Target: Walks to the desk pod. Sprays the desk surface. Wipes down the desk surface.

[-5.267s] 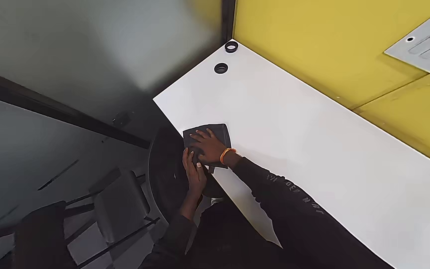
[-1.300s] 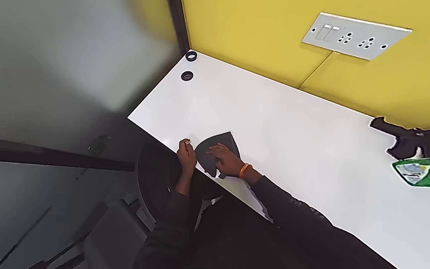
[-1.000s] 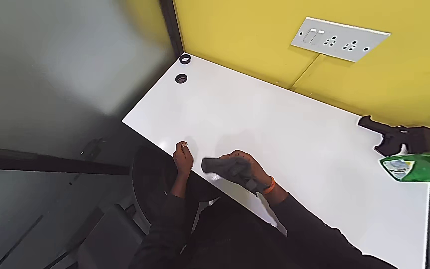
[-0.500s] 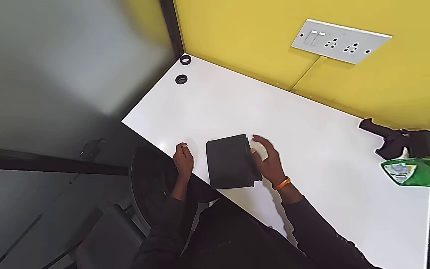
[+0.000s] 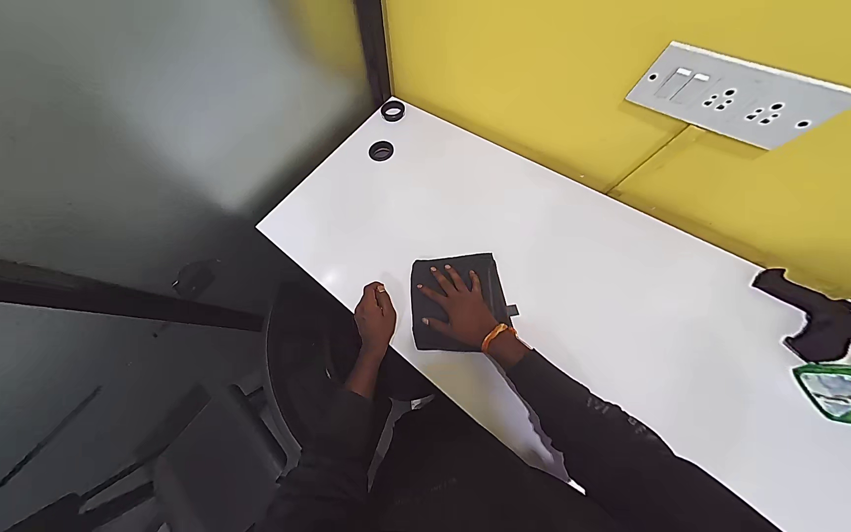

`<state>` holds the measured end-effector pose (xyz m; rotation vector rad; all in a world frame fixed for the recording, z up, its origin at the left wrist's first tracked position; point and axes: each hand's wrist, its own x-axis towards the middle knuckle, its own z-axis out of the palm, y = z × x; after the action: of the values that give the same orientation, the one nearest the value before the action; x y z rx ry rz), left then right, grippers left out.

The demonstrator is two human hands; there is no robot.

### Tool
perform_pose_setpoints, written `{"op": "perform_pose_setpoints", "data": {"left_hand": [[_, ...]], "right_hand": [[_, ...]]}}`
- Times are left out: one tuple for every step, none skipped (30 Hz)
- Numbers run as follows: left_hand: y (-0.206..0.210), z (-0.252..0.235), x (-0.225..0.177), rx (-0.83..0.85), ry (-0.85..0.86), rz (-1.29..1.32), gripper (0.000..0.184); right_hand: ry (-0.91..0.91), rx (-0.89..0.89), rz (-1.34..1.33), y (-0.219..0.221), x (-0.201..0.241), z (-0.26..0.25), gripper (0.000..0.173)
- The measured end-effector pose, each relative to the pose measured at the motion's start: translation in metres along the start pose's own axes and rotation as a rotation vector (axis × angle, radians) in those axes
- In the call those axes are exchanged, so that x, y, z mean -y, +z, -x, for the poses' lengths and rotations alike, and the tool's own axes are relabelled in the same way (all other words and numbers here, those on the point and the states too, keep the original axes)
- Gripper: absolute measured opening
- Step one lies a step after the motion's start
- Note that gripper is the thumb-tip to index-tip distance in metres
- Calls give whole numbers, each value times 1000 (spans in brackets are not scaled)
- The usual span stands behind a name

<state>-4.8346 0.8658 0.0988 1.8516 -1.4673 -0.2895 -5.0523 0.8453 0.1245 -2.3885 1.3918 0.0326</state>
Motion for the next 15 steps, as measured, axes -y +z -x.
{"op": "perform_pose_setpoints", "data": {"left_hand": [[0,0,0,2,3,-9,33],[0,-1,1,1,10,-18,33],[1,-1,1,-3,17,-27,33],[1,-1,1,-7,24,-34,33],[2,-1,1,-11,31,-41,33],[2,-1,2,-9,32,-44,33],[2,-1,1,-6,32,-46,32],[2,0,1,-2,31,-49,32],[2,0,2,-2,35,-54,32],[2,1,2,-6,43,-60,32],[3,1,1,-9,48,-67,32],[2,1,0,-4,45,-74,33],[2,1,-1,8,35,-83,33],[1,2,-2,13,32,-94,34],[1,2,-3,11,33,-100,34]], "right_hand": [[0,5,-3,-3,-3,-10,69],[1,-5,-9,-6,-5,-20,62],[-1,-29,-18,-8,-8,-30,56],[-3,-53,-31,-9,-11,-38,52],[-6,-79,-40,-10,-13,-46,49],[-12,-112,-40,-10,-15,-54,48],[-17,-138,-41,-10,-16,-59,47],[-20,-158,-37,-10,-17,-62,47],[-25,-165,-34,-10,-18,-64,47],[-24,-169,-32,-10,-18,-63,47],[-20,-172,-40,-10,-18,-61,47],[-14,-173,-57,-10,-17,-57,47],[-8,-170,-72,-10,-16,-52,46],[-3,-158,-82,-8,-15,-45,46],[2,-143,-96,-7,-15,-36,47]]}}
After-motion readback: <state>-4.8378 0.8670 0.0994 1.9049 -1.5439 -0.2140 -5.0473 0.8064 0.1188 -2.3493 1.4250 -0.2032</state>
